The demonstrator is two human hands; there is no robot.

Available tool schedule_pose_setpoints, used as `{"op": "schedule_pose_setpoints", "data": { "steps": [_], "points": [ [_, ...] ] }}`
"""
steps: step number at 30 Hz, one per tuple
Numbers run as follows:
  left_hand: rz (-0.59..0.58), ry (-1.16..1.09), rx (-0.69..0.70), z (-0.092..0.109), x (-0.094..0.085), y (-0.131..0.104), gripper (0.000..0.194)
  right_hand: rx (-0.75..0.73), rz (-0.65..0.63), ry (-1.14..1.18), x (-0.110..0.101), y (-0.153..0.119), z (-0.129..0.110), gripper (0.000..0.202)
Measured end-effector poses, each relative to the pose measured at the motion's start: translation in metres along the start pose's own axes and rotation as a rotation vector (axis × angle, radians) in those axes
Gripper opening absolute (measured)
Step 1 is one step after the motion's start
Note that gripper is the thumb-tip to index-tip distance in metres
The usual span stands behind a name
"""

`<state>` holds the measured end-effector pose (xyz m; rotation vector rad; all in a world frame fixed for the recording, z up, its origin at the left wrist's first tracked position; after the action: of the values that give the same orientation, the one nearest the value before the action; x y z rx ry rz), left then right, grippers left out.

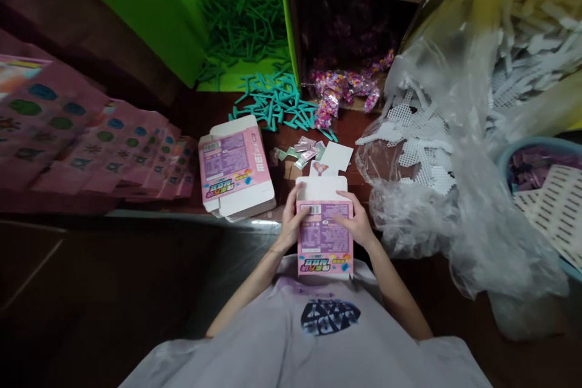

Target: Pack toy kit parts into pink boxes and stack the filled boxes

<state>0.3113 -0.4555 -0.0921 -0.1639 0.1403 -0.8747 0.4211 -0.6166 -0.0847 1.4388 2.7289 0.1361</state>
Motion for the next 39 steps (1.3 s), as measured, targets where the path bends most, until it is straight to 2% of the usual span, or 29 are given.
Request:
{"op": "schedule_pose_setpoints", "data": {
  "steps": [1,3,4,6,8,10,14,17,21,25,28,31,35,37,39],
  "points": [
    [-0.064,-0.024,-0.034,-0.002,0.002,0.004,0.043,0.036,0.031,-0.040,0.000,0.000,0.007,0.031],
    [-0.134,-0.078,-0.109,-0.008,0.005,0.010,0.042,0.106,0.119,-0.098,0.000,-0.001,0.020,0.045],
    [-0.125,-0.112,-0.127,-0.012,0.006,0.011,0.040,0.121,0.165,-0.103,0.002,-0.002,0.024,0.047],
    [-0.101,-0.222,-0.135,-0.018,0.008,0.011,0.028,0.090,0.258,-0.060,0.005,-0.005,0.027,0.033],
    [-0.086,-0.339,-0.134,-0.023,0.010,0.011,0.036,0.018,0.335,0.008,0.007,-0.007,0.025,0.038],
    [-0.083,-0.353,-0.139,-0.026,0.011,0.011,0.038,-0.022,0.301,0.027,0.011,-0.008,0.019,0.038],
    [-0.045,-0.278,-0.123,-0.026,0.008,0.012,0.033,-0.046,0.200,-0.132,0.016,-0.009,0.006,0.030],
    [-0.029,-0.270,-0.132,-0.026,0.008,0.012,0.026,-0.094,0.236,-0.152,0.014,-0.011,-0.002,0.024],
    [-0.030,-0.321,-0.108,-0.025,0.012,0.009,0.022,-0.184,0.219,-0.132,0.011,-0.014,-0.003,0.010],
    [-0.050,-0.394,-0.067,-0.026,0.020,0.003,0.028,-0.148,0.243,-0.136,0.006,-0.017,0.005,0.016],
    [-0.034,-0.352,-0.046,-0.024,0.019,-0.001,0.029,-0.109,0.255,-0.130,0.004,-0.020,0.010,0.018],
    [-0.089,-0.212,-0.009,-0.015,0.012,0.002,0.023,-0.103,0.142,-0.076,0.002,-0.019,0.007,0.013],
    [-0.283,-0.003,0.125,0.001,0.006,0.011,0.023,-0.082,-0.198,-0.049,-0.009,-0.013,-0.002,0.019],
    [-0.373,0.025,0.168,0.004,0.005,0.013,0.025,-0.094,-0.381,-0.138,-0.018,-0.012,-0.006,0.029],
    [-0.454,0.019,0.194,0.003,0.006,0.010,0.029,-0.123,-0.493,-0.242,-0.027,-0.014,-0.007,0.039]
  ]
}}
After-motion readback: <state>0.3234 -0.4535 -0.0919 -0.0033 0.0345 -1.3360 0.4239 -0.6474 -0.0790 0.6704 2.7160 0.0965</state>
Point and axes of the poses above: each hand's wrist, its own y-axis towards the middle knuckle, its own x-axis out of the palm, z = x × y, the point moved 4 cm from there along y, towards the middle knuckle, and after that the axes turned 11 degrees about -x, right-handed, at the moved point
